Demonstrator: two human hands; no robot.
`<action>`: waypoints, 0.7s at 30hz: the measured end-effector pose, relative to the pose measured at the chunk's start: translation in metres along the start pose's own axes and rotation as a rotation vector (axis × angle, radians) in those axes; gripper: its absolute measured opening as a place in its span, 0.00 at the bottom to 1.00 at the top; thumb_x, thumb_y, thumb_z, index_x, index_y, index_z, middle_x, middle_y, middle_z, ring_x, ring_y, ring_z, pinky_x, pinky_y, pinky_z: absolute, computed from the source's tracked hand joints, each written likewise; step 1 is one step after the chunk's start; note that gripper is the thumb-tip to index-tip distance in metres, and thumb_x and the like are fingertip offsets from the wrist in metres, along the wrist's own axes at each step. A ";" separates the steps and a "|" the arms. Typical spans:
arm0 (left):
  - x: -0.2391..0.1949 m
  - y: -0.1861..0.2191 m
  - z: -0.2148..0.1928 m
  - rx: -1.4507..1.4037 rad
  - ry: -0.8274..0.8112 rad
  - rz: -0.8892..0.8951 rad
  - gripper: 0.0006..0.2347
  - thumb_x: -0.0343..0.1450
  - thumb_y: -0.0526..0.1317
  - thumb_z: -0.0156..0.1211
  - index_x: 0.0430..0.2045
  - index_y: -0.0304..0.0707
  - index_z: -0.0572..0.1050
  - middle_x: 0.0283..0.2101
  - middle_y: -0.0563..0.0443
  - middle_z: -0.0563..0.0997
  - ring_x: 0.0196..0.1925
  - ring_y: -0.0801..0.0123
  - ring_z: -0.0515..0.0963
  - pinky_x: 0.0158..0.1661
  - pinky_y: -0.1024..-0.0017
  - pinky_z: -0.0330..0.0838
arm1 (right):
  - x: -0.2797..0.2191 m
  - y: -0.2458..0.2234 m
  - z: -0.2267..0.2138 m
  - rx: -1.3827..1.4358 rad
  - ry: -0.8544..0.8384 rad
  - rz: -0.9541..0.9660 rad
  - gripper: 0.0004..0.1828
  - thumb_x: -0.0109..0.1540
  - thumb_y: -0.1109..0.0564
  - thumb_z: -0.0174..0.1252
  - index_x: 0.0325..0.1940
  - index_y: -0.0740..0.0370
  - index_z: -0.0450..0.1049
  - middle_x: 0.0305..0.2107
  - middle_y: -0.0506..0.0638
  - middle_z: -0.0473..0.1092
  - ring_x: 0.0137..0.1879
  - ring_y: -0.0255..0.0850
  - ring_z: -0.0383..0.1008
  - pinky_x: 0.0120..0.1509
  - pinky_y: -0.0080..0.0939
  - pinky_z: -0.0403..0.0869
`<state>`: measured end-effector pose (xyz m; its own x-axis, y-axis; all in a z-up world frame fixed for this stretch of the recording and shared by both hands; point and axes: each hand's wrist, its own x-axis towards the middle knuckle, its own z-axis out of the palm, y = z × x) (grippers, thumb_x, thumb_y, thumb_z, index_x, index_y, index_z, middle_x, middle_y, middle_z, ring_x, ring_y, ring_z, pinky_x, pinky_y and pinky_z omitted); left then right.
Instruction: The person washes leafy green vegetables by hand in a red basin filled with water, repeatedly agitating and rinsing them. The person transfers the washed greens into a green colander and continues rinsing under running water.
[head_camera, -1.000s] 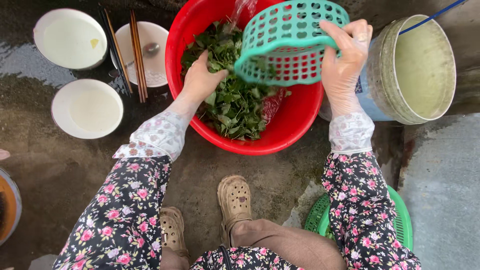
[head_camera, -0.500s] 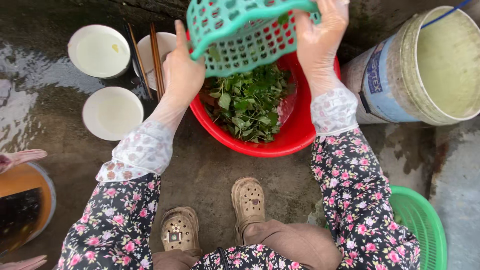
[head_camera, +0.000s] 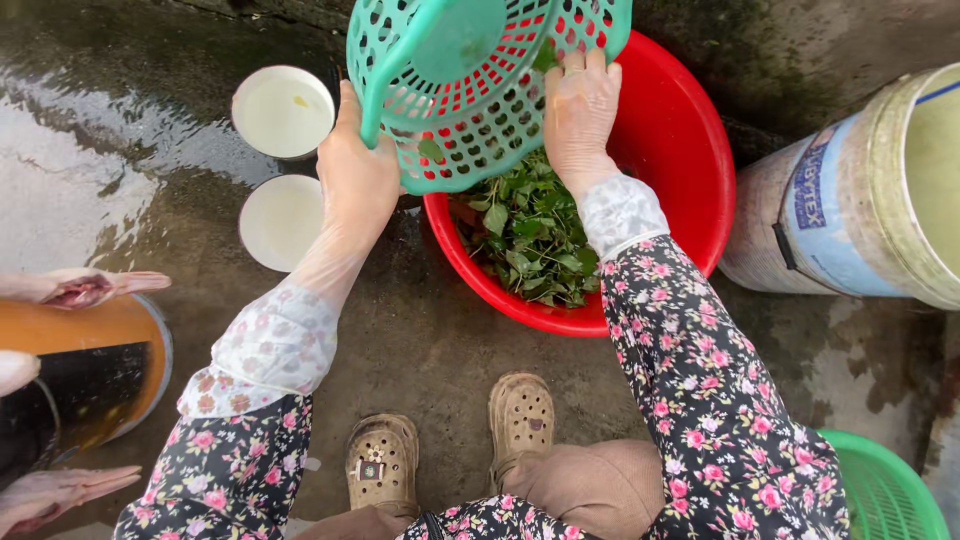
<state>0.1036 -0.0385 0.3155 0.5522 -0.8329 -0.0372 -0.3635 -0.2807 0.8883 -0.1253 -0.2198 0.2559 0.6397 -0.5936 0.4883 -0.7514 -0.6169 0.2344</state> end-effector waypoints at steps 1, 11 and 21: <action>0.000 -0.001 -0.002 0.007 0.029 -0.003 0.29 0.71 0.29 0.51 0.72 0.30 0.54 0.37 0.37 0.86 0.26 0.61 0.87 0.29 0.68 0.81 | 0.004 -0.007 0.001 0.210 0.029 0.046 0.06 0.61 0.62 0.66 0.41 0.62 0.77 0.40 0.55 0.72 0.51 0.52 0.70 0.51 0.52 0.71; -0.002 -0.010 0.026 -0.398 0.091 0.062 0.28 0.71 0.26 0.48 0.71 0.36 0.57 0.46 0.41 0.83 0.33 0.65 0.88 0.28 0.71 0.84 | 0.007 -0.081 -0.009 0.832 -0.167 0.033 0.13 0.60 0.60 0.66 0.49 0.60 0.80 0.36 0.55 0.75 0.46 0.51 0.74 0.51 0.50 0.71; 0.047 -0.114 -0.084 -0.570 0.052 -0.405 0.13 0.69 0.30 0.54 0.46 0.23 0.77 0.40 0.37 0.83 0.30 0.51 0.88 0.24 0.58 0.86 | -0.039 0.016 0.010 0.889 -1.106 0.118 0.13 0.64 0.54 0.62 0.39 0.68 0.83 0.26 0.58 0.78 0.31 0.42 0.73 0.39 0.41 0.74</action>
<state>0.2342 -0.0059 0.2514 0.6016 -0.6877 -0.4065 0.3208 -0.2580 0.9113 -0.1608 -0.2121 0.2321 0.6876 -0.4996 -0.5269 -0.7230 -0.4039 -0.5605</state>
